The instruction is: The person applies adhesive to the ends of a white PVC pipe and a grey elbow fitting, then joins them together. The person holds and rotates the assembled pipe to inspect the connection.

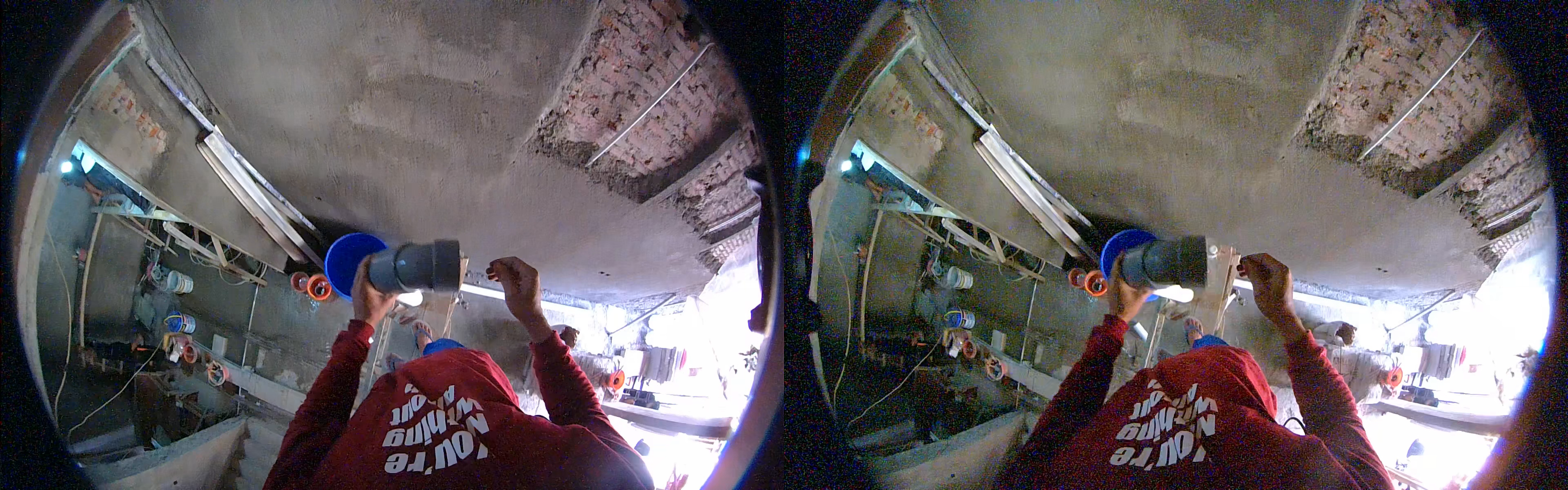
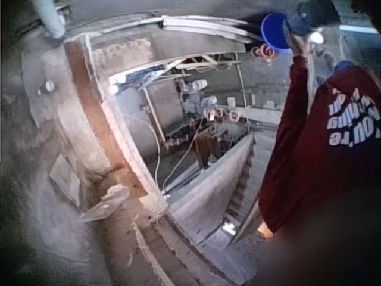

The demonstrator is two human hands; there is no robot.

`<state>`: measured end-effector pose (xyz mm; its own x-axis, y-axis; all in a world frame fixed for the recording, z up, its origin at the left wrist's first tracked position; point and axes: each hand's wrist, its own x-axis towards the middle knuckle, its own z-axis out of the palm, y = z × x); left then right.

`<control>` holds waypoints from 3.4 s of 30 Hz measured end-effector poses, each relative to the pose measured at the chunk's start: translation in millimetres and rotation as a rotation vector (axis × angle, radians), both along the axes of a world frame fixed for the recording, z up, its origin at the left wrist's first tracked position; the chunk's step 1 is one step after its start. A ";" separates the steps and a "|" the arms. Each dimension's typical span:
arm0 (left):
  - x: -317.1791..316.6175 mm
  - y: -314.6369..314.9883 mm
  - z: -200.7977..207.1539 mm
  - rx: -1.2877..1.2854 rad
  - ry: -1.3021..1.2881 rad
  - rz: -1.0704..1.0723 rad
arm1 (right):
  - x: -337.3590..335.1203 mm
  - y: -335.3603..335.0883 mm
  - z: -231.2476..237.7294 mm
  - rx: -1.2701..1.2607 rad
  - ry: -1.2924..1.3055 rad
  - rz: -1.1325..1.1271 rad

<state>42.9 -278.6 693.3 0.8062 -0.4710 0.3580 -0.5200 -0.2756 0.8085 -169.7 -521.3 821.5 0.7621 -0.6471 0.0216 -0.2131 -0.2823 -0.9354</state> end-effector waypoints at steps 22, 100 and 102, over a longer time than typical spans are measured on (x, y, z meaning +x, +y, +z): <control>-5.8 245.2 216.9 -0.520 0.207 0.566 | 132.0 138.6 -160.1 1.585 0.293 0.199; -233.1 291.9 -91.9 -2.050 0.892 1.184 | 263.2 322.4 100.7 0.640 -0.120 0.848; -232.0 288.7 -99.0 -2.016 0.865 1.270 | 264.7 324.4 98.0 0.582 -0.173 0.890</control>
<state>-189.1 10.1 594.3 0.4437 0.3925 -0.8057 -0.3867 0.8948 0.2231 95.1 -196.9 919.6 0.9804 0.1927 0.0420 -0.0030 0.2272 -0.9738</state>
